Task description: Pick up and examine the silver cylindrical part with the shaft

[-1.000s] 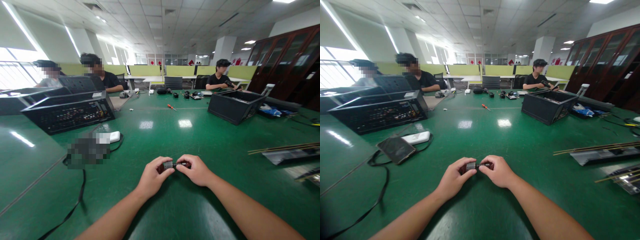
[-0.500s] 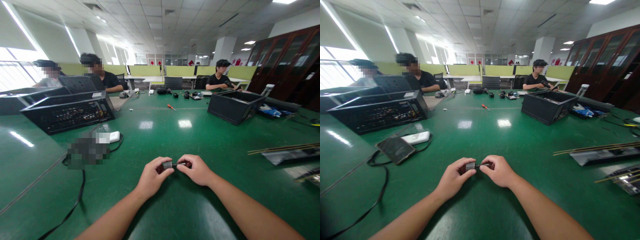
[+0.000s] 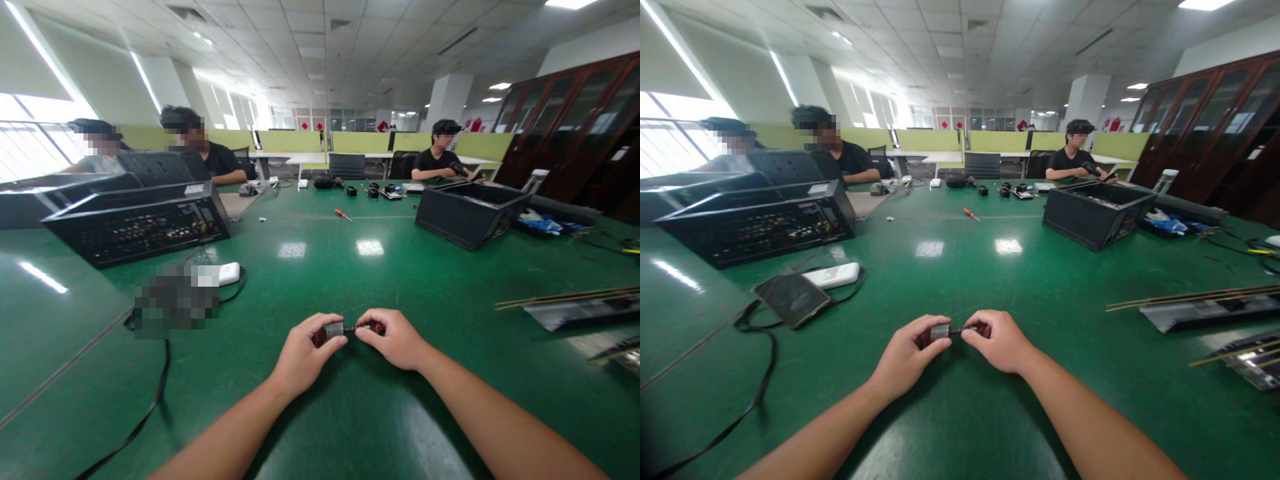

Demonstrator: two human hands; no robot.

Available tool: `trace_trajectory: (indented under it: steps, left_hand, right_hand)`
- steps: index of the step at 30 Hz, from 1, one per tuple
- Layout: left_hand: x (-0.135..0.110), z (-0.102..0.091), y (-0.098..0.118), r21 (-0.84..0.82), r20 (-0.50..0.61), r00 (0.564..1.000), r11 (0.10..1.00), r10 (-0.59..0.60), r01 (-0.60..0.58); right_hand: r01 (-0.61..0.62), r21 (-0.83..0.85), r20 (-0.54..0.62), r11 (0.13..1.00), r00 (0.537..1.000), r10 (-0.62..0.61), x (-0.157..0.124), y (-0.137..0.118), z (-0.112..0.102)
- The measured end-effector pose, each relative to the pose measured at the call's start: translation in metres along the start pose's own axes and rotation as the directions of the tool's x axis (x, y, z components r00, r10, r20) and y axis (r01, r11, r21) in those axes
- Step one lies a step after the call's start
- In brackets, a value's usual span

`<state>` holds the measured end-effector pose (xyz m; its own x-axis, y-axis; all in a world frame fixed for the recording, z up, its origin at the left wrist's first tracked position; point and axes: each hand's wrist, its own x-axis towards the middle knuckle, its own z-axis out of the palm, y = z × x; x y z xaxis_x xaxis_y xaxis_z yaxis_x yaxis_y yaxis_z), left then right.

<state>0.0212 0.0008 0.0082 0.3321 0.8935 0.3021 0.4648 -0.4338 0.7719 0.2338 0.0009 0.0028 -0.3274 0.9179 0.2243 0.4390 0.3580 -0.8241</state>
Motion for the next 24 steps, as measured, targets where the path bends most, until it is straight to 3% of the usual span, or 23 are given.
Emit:
trace_trajectory:
  steps: [24]
  left_hand:
    - [-0.0007,0.001,-0.0059,-0.062,-0.006,0.999,0.997,-0.048,0.048]
  right_hand:
    - [-0.015,0.028,0.003,0.999,1.0,0.015,-0.0009,0.0039,-0.0061]
